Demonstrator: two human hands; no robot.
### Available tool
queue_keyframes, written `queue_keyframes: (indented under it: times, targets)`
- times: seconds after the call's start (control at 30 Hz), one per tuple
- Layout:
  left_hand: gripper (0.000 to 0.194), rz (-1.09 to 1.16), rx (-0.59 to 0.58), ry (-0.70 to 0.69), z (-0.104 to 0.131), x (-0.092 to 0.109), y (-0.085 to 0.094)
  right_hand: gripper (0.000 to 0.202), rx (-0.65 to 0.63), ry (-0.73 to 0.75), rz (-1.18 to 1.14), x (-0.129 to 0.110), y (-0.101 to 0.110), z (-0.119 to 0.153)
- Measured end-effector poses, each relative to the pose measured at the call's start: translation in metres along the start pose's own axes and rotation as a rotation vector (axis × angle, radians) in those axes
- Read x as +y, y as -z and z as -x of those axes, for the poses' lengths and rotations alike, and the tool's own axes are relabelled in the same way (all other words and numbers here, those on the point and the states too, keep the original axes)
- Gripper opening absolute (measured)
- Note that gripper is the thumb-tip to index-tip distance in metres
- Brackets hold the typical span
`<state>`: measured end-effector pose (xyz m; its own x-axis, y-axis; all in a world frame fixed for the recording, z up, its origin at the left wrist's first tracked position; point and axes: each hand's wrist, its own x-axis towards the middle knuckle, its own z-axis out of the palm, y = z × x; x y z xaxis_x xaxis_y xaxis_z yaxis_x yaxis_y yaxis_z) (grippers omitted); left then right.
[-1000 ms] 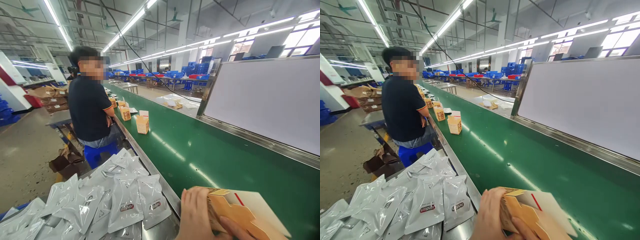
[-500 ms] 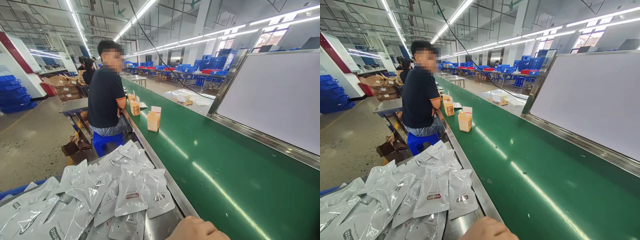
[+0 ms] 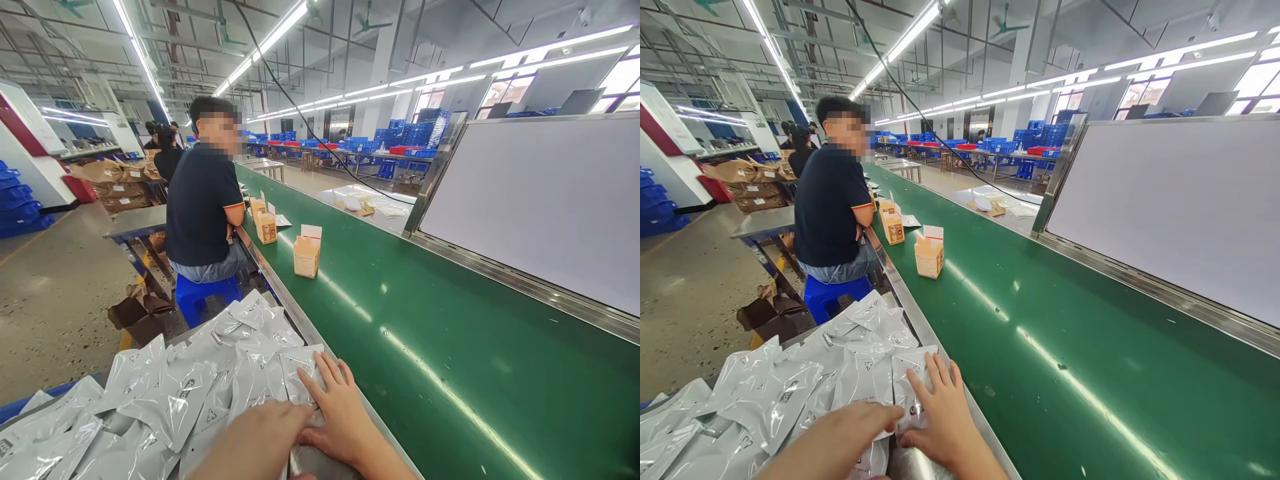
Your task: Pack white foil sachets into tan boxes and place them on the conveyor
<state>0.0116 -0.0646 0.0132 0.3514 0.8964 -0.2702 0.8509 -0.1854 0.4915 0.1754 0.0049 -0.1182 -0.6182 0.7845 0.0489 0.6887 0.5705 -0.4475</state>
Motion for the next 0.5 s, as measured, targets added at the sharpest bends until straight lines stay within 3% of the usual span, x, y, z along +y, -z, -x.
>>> queue_keyframes:
  times: [0.1,0.17,0.23,0.3,0.37,0.43,0.5]
  targets:
    - [0.042,0.028,0.089,0.174,-0.005,-0.012,0.032,0.062,0.021,-0.003,0.007,0.003,-0.021,0.001]
    - [0.033,0.09,0.193,0.191,-0.032,-0.024,0.046,0.057,0.018,0.02,0.023,0.009,-0.024,0.008]
    - [0.034,0.199,0.355,0.177,-0.074,-0.042,0.053,0.059,0.058,0.016,0.019,0.016,-0.019,0.017]
    - [0.053,0.341,0.541,0.206,-0.121,-0.06,0.055,0.056,0.166,-0.039,-0.072,0.024,-0.005,0.026]
    - [0.079,0.39,0.629,0.244,-0.166,-0.073,0.053,0.043,0.282,-0.142,-0.268,0.032,0.017,0.036]
    - [0.1,0.405,0.693,0.262,-0.204,-0.076,0.049,0.033,0.412,-0.31,-0.502,0.04,0.042,0.046]
    - [0.111,0.415,0.768,0.274,-0.233,-0.07,0.041,0.045,0.577,-0.539,-0.73,0.047,0.064,0.054]
